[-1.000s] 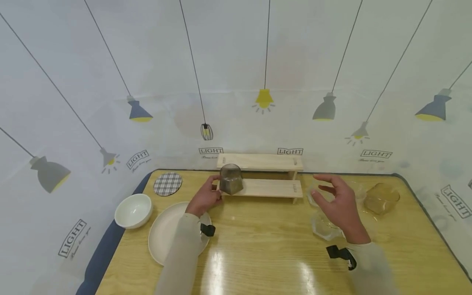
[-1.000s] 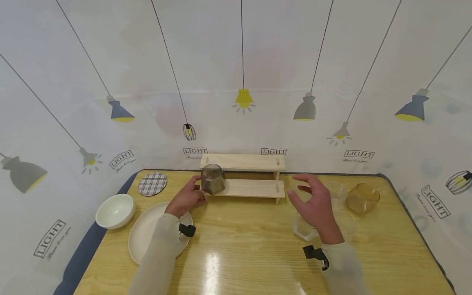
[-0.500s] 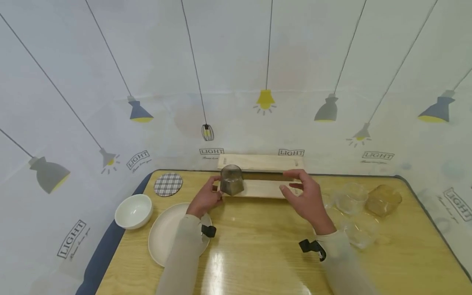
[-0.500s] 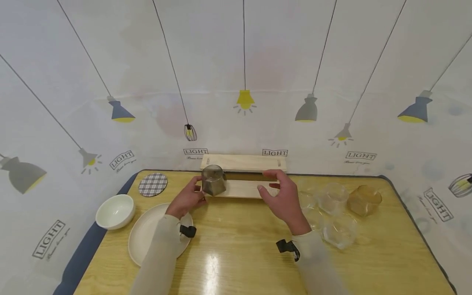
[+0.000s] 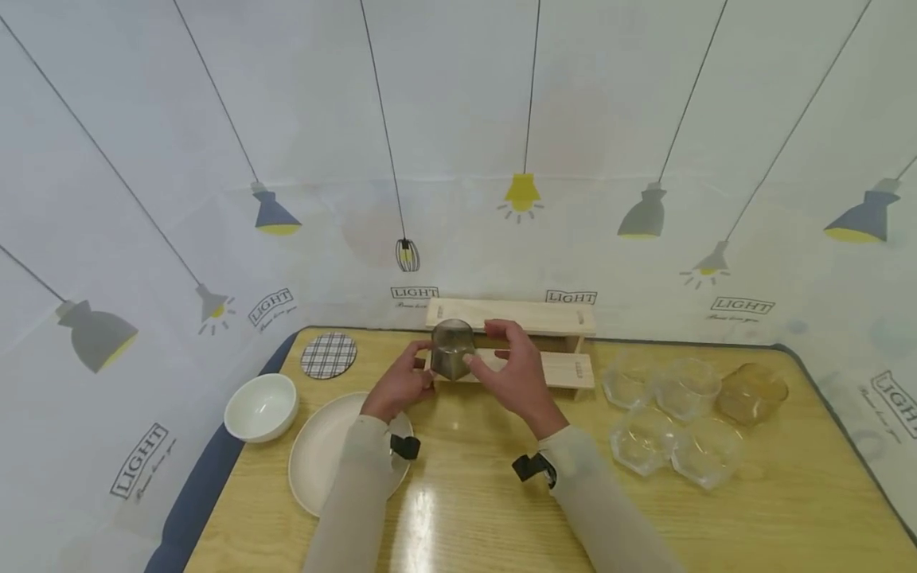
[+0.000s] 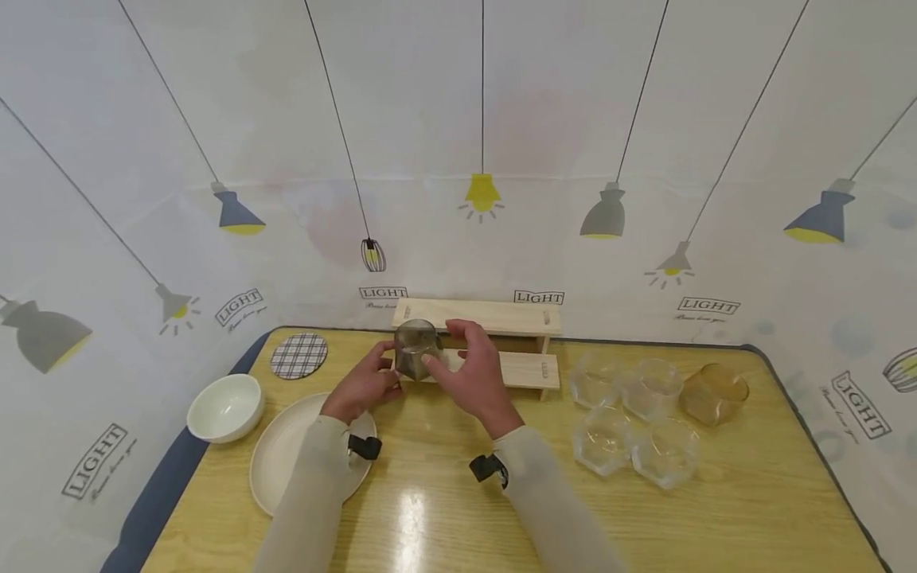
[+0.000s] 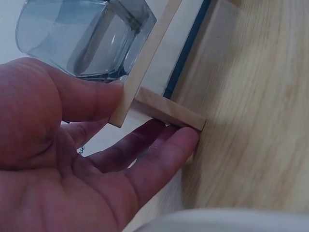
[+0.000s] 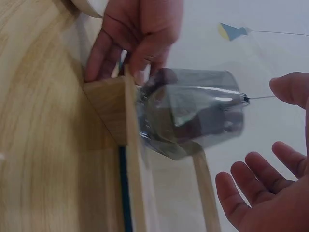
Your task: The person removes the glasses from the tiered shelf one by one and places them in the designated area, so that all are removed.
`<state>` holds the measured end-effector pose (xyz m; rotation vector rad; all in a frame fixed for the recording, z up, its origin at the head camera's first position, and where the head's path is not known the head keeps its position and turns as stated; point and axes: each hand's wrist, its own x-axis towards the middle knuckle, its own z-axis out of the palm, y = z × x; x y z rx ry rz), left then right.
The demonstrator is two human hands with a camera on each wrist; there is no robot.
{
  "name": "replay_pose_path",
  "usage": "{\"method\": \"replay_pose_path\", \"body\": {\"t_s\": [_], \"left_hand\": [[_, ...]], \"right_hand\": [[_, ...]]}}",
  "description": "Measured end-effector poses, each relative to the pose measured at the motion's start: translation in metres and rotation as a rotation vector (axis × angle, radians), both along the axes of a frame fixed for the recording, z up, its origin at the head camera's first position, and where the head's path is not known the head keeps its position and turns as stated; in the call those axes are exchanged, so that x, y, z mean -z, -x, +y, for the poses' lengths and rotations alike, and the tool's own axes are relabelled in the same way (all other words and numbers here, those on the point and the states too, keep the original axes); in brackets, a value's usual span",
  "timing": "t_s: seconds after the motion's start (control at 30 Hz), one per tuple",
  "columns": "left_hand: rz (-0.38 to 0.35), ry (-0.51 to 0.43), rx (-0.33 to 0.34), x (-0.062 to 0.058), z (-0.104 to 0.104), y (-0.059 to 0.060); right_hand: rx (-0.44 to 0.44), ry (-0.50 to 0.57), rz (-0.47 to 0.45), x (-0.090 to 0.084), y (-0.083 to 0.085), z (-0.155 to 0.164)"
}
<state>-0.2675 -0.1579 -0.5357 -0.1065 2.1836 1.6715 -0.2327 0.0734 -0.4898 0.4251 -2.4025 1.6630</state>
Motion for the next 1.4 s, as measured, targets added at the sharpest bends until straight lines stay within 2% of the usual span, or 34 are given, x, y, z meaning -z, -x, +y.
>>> {"method": "replay_pose_path", "body": {"t_s": [0.13, 0.33, 0.47, 0.73, 0.97, 1.2, 1.4], "left_hand": [[0.007, -0.008, 0.001, 0.000, 0.001, 0.002], [0.004, -0.037, -0.012, 0.002, 0.001, 0.002], [0.011, -0.046, -0.018, 0.004, 0.002, 0.001], [0.033, -0.020, -0.035, 0.005, 0.003, -0.001], [0.042, -0.019, -0.036, 0.002, 0.003, -0.003], [0.048, -0.012, -0.030, 0.002, 0.003, -0.003], [0.057, -0.014, -0.026, 0.003, 0.004, -0.003]], "right_hand": [[0.032, -0.025, -0.042, 0.006, 0.009, -0.014], [0.049, -0.152, -0.108, 0.017, 0.020, -0.029], [0.047, -0.198, -0.108, 0.024, 0.022, -0.033], [0.026, -0.134, -0.095, 0.021, 0.020, -0.029], [0.015, -0.060, -0.115, 0.010, 0.009, -0.015], [0.050, -0.043, -0.137, -0.007, -0.011, 0.008], [0.052, -0.053, -0.088, -0.024, -0.029, 0.030]]}}
